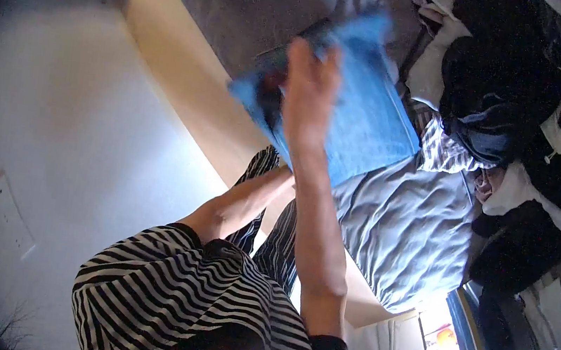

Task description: Folding various pairs of jeans and placing them into a storage bin on a bed.

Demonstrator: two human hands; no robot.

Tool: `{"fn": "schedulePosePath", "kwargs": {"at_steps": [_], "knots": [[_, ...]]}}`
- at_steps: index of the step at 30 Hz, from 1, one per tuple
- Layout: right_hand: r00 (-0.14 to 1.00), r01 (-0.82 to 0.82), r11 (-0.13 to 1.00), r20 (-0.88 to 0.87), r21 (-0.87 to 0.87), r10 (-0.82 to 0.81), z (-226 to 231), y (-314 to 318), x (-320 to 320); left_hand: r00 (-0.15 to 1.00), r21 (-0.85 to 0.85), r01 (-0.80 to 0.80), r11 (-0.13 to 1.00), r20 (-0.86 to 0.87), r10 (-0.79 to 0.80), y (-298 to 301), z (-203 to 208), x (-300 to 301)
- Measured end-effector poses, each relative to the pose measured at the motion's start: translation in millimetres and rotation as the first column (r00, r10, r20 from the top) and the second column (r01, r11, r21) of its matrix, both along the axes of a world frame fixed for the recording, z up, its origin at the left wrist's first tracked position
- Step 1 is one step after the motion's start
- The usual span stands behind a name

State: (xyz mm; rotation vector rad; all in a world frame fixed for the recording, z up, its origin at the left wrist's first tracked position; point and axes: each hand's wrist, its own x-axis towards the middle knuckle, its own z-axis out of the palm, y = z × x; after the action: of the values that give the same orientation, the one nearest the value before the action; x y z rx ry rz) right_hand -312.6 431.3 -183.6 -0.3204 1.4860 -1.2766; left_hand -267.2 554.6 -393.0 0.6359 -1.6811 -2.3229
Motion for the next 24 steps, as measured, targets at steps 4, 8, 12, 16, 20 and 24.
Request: {"fn": "schedulePosePath", "kwargs": {"at_steps": [4,8,12,16,20,24], "knots": [[0.984,-0.085,0.987,-0.167,-0.138,0.061,-78,4,36,0.999,0.149,-0.034,0.988,-0.020,0.038,-41,-28,14],[0.742,-0.099,0.983,-0.647,0.154,0.176,-104,105,14,0.996,0.316,-0.061,0.947,-0.039,0.077,-11,-26,17],[0.358,0.006,0.981,-0.916,0.193,0.178,-126,151,-40,0.995,0.442,-0.083,0.893,-0.017,0.100,-18,-35,31],[0.255,0.080,0.988,-0.961,0.128,0.104,-128,116,-69,0.991,0.546,-0.122,0.829,0.027,0.129,-7,-43,32],[0.312,0.007,0.996,-0.947,0.088,0.082,-138,112,-42,0.977,0.621,-0.206,0.756,0.095,0.189,34,-40,18],[0.286,-0.003,0.933,-0.893,0.360,0.346,-181,139,-23,0.959,0.686,-0.273,0.674,0.140,0.247,31,-48,21]]}}
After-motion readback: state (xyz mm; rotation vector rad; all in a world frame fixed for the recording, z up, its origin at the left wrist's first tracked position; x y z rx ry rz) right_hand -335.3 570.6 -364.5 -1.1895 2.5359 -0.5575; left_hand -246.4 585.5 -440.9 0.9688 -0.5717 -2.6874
